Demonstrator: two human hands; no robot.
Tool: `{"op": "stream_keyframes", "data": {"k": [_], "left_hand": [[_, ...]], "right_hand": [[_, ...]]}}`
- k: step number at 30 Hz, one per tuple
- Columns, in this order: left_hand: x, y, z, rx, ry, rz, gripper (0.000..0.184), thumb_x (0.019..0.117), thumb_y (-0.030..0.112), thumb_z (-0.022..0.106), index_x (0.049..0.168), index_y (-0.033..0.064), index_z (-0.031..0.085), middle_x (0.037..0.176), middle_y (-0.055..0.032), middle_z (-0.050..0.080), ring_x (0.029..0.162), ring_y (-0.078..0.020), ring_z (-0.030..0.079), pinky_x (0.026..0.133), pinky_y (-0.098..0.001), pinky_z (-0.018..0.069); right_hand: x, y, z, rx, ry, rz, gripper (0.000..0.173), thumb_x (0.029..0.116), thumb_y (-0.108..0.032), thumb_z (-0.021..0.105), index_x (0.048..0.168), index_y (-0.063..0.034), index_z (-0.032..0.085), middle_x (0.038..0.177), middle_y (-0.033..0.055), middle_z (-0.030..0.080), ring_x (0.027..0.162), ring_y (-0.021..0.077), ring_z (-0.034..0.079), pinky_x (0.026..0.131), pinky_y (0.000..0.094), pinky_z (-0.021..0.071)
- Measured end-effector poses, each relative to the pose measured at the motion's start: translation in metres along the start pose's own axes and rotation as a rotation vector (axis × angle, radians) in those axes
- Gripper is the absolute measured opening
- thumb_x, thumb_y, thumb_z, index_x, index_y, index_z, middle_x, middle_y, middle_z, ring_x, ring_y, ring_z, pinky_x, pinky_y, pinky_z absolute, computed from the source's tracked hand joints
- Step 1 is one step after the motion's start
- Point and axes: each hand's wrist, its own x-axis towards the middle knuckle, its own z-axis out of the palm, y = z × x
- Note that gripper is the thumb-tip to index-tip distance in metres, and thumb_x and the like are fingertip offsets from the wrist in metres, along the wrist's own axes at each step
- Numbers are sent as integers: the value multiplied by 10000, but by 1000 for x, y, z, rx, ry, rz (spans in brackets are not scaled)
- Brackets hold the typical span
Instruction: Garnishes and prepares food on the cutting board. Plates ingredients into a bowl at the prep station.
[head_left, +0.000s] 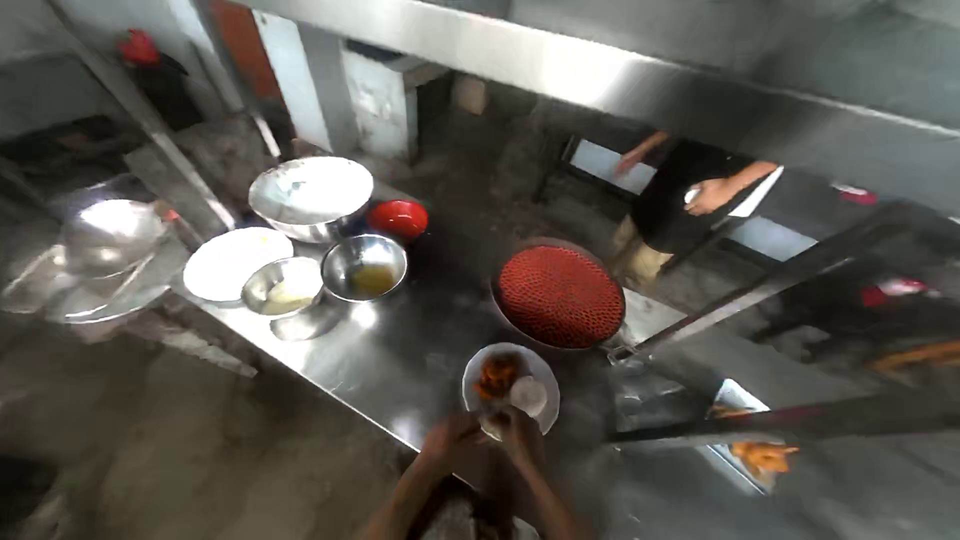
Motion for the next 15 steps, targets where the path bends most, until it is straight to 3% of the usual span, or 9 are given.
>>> {"op": "stream_keyframes", "data": {"k": [2, 6, 11, 15], "left_hand": [[20, 2, -13, 191, -163, 65, 416, 1052, 283, 584, 1427, 105, 602, 1313, -114, 685, 1219, -241, 652, 1108, -489, 478], [39, 2, -20, 445, -369, 142, 370, 1082, 344, 518, 1354, 128, 644, 1303, -109, 683, 1228, -280, 643, 1098, -538, 471], [44, 10, -22, 614, -444, 139, 377, 1099, 347, 459, 1353, 140, 643, 1381, -108, 647, 1307, -334, 587, 1099, -576, 452], [41, 22, -22, 672, -453, 134, 373, 1105, 337, 441, 1353, 142, 639, 1452, -76, 603, 1333, -343, 561, 1088, -576, 459]], "right_hand": [[1, -2, -1, -12, 28, 26, 345, 994, -319, 658, 1222, -67, 719, 1178, 133, 729, 1126, 271, 685, 1031, 467, 519], [-1, 3, -3, -20, 41, 39, 302, 1019, -249, 607, 1248, -88, 719, 1194, 120, 723, 1132, 242, 680, 1044, 440, 519], [-5, -4, -7, -76, 5, 81, 341, 1062, -202, 510, 1336, -84, 675, 1273, 143, 696, 1201, 265, 654, 1083, 429, 489], [-12, -5, -10, -136, 12, 85, 343, 1030, -122, 520, 1333, -80, 677, 1310, 160, 670, 1244, 285, 628, 1103, 435, 475]]}}
